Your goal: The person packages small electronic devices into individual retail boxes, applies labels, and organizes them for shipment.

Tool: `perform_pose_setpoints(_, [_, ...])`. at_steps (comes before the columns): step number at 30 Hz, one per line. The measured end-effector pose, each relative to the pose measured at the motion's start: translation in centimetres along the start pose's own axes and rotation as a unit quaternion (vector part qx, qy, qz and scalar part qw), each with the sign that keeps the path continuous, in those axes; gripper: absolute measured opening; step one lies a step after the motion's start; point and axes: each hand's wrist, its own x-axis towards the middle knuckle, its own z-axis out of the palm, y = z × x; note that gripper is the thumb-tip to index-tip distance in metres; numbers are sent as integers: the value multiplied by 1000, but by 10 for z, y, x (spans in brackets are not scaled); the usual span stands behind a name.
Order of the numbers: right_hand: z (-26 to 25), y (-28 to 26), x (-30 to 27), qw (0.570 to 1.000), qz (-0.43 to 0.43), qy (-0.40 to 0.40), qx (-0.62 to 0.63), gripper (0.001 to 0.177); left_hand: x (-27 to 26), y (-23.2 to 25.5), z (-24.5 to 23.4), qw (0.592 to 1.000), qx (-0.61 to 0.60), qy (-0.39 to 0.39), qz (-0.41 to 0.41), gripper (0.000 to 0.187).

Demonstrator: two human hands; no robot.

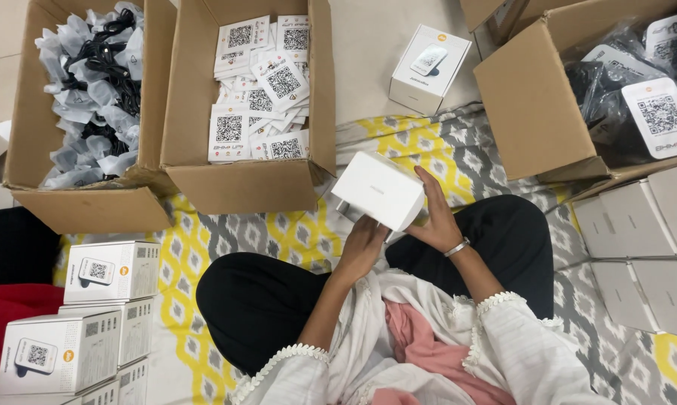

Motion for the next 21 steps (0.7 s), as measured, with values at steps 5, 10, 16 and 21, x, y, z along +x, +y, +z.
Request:
perform_pose_setpoints(5, [20,68,-9,962,146,96,211,82,-8,17,5,990,42,76,111,70])
perform_pose_setpoints(10, [12,62,1,837,280,304,357,54,-18,31,4,952,218,104,190,56])
perform_pose_setpoints(16, [4,-26,-5,970,26,222,-98,19,-3,-4,10,916,384,52,106,34])
perform_pose_setpoints(21, [45,-19,-12,957,-69,-191,-205,30,4,-28,24,847,499,85,162,23])
